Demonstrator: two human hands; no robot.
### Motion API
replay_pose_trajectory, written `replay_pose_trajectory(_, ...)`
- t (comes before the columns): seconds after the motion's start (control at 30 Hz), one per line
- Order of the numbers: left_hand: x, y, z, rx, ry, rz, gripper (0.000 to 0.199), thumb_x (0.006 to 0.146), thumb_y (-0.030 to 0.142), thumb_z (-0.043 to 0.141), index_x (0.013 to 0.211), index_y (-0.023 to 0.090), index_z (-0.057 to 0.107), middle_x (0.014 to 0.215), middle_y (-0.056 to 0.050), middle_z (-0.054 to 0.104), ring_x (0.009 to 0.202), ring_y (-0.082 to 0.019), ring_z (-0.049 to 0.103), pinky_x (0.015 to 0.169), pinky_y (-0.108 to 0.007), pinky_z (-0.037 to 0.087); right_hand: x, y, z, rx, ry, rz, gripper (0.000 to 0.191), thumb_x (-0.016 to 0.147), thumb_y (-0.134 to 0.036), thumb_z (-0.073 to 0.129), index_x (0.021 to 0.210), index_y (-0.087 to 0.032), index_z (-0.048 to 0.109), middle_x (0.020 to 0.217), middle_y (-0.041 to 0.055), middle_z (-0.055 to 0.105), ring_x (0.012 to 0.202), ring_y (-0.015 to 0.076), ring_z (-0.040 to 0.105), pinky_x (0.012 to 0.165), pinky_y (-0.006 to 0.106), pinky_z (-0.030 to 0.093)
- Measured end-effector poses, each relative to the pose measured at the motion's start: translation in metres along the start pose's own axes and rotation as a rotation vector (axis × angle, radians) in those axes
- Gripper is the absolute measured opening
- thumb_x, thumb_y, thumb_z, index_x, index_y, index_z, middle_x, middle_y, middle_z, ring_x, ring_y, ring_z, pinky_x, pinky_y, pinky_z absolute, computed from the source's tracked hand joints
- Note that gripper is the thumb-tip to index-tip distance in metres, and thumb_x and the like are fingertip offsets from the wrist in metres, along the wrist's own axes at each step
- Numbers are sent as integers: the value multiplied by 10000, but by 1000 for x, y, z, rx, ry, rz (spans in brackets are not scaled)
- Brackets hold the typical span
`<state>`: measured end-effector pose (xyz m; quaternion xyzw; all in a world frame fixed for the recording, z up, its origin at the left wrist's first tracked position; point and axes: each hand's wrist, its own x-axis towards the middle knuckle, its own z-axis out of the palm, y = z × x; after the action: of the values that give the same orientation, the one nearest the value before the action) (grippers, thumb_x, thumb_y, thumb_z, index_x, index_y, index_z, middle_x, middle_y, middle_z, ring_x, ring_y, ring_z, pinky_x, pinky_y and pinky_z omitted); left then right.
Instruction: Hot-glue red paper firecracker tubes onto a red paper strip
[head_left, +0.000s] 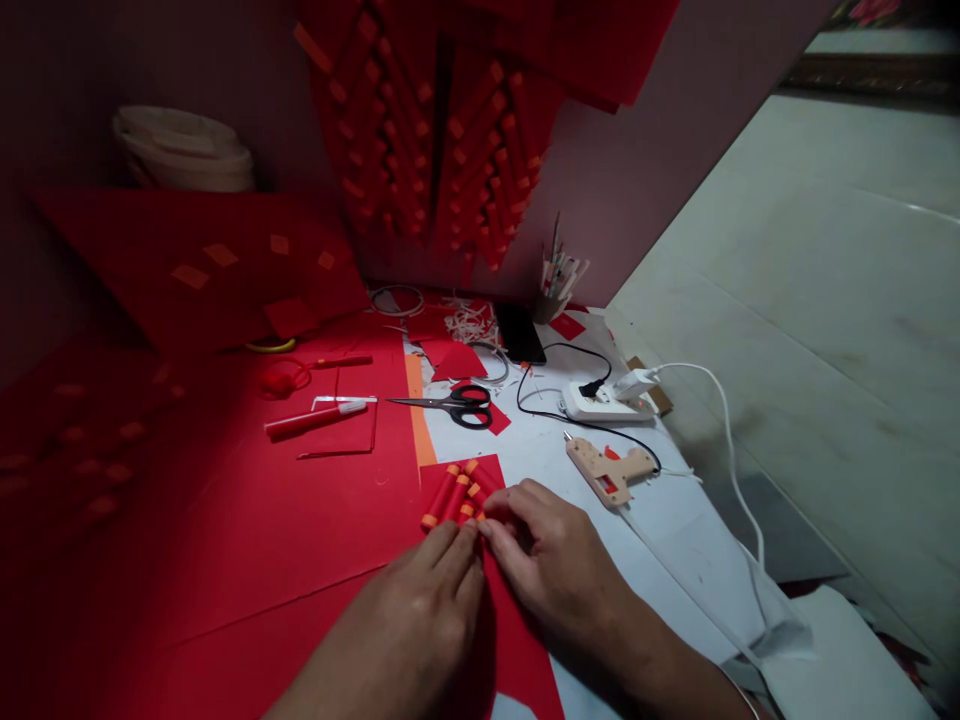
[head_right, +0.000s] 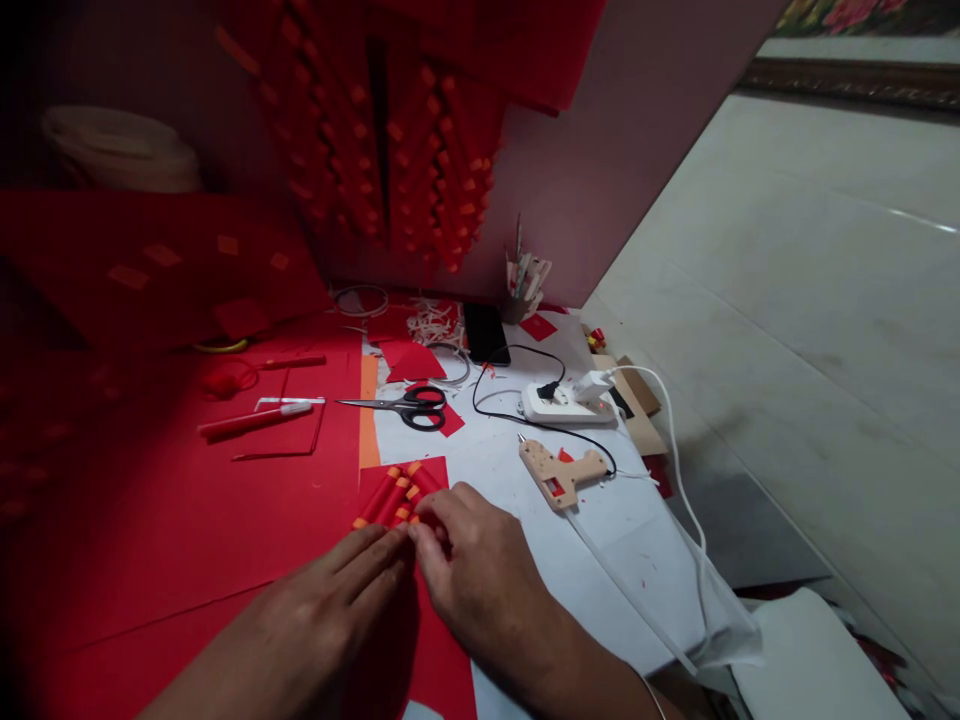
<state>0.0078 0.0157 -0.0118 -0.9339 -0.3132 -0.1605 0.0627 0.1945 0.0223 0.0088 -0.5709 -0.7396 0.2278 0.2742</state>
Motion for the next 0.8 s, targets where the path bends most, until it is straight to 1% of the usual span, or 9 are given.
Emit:
replay_pose_trajectory(0.17,8,-1,-17,47,68,43,488,795,38,399,1071,98,797,1111,-94,810,1084,-200,721,994,-264,527,2,1,7,-27,14,-11,117,929,-193,555,863,-216,650,821,17,646,688,159,598,633,285,453)
replay_pose_trajectory(0.3,12,0,-27,104,56,63,488,776,15,407,1045,89,807,1061,-109,819,1031,-199,730,1029,-268,495,3,1,11,-54,33,0,126,920,-186,545,824,-217,621,780,8,627,652,153,570,604,280,420)
replay_pose_trajectory(0.47,16,-2,-28,106,109,54,528,707,-19,388,983,91,824,1032,-112,824,1008,-191,731,1027,-261,488,0,0,12,-70,30,46,137,922,-198,551,797,-223,601,763,-9,609,641,145,547,594,278,389)
replay_pose_trajectory(0.57,14,0,-28,109,116,60,536,698,-13,377,970,92,826,1011,-111,827,1008,-194,734,1017,-264,499,0,0,13,-58,31,56,141,922,-196,548,796,-220,607,754,-10,599,640,146,539,602,282,390)
replay_pose_trajectory(0.67,10,3,-24,101,85,65,530,725,-4,376,1000,89,819,1042,-117,822,1051,-200,730,1011,-276,514,2,0,9,13,2,65,123,923,-189,555,839,-216,641,771,-5,612,654,146,551,616,279,412)
replay_pose_trajectory(0.73,8,3,-20,74,6,62,509,774,11,388,1058,92,803,1092,-127,810,1099,-218,718,1019,-308,520,4,-1,2,95,-14,74,121,932,-187,556,899,-221,668,813,2,642,701,150,584,646,276,437)
replay_pose_trajectory(0.8,7,2,-16,25,-96,64,460,845,51,425,1131,114,780,1155,-129,791,1169,-245,689,1054,-356,503,6,-1,-6,150,7,86,143,938,-175,548,949,-227,681,858,8,662,754,154,609,682,276,457)
